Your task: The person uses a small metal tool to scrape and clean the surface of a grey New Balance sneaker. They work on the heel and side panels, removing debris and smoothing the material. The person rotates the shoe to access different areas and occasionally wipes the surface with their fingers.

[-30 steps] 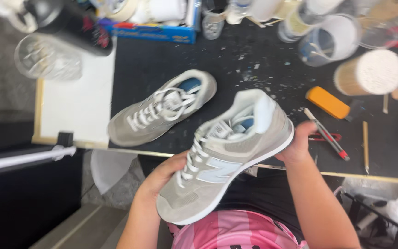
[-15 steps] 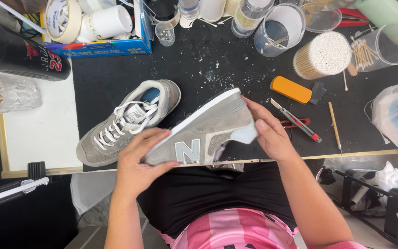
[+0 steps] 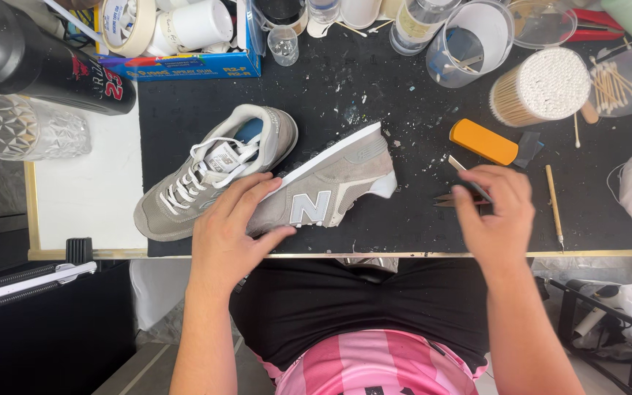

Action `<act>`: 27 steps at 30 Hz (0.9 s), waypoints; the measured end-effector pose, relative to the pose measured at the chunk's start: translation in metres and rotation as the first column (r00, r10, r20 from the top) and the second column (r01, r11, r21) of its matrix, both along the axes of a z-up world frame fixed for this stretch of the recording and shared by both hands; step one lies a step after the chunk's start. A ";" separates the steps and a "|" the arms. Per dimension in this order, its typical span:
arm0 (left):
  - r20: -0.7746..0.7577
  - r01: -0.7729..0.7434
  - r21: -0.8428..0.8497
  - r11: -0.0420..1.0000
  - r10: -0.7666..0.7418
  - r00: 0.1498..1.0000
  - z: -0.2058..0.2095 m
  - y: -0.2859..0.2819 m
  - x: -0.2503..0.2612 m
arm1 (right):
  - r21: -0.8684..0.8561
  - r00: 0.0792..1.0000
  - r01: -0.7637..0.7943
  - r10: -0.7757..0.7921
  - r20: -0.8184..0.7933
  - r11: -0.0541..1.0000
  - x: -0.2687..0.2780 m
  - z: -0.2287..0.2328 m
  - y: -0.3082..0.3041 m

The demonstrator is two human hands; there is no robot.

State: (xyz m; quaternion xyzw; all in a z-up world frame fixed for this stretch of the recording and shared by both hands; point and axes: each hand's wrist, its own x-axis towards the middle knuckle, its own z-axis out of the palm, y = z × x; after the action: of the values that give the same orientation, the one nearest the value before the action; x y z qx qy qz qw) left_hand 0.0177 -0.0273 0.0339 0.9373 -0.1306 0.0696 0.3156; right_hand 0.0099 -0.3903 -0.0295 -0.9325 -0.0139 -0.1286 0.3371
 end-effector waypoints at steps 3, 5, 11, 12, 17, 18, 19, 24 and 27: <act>0.023 -0.047 0.066 0.997 0.046 0.999 0.002 -0.017 0.002 | -0.179 0.998 0.070 -0.068 0.015 0.981 -0.004 -0.002 -0.020; 0.058 -0.082 0.133 0.988 0.075 0.996 0.002 -0.031 0.005 | -0.158 0.994 0.088 -0.096 -0.042 0.983 -0.005 -0.005 -0.029; 0.083 -0.120 0.214 0.970 0.104 0.991 -0.003 -0.063 0.020 | -0.227 1.000 0.017 -0.015 0.009 0.974 -0.006 -0.015 -0.034; 0.022 -0.116 0.246 0.962 0.115 0.993 -0.003 -0.067 0.022 | -0.218 1.000 0.015 -0.013 0.011 0.976 -0.006 -0.016 -0.034; -0.007 -0.105 0.320 0.942 0.113 0.994 -0.008 -0.073 0.032 | 0.058 1.000 0.003 -0.002 -0.018 0.998 -0.006 -0.008 -0.022; 0.018 -0.091 0.306 0.948 0.090 0.996 -0.010 -0.072 0.033 | 0.165 0.998 -0.016 0.025 -0.056 0.986 -0.003 -0.006 -0.018; 0.043 -0.077 0.292 0.953 0.067 0.997 -0.012 -0.072 0.033 | 0.271 0.994 -0.031 0.057 -0.090 0.962 0.000 -0.003 -0.013; 0.127 0.073 0.186 0.980 -0.098 0.987 -0.021 -0.083 0.033 | 0.321 0.956 -0.209 0.262 -0.131 0.924 0.022 0.007 0.005; 0.196 0.110 0.189 0.976 -0.147 0.969 -0.026 -0.090 0.034 | 0.361 0.935 -0.223 0.303 -0.184 0.906 0.036 0.000 0.002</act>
State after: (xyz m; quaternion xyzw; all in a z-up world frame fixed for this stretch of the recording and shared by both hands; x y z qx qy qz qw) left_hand 0.0514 -0.1173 0.0074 0.9385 -0.2293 0.1352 0.2198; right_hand 0.0458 -0.3882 -0.0294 -0.8598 -0.0783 0.0296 0.5037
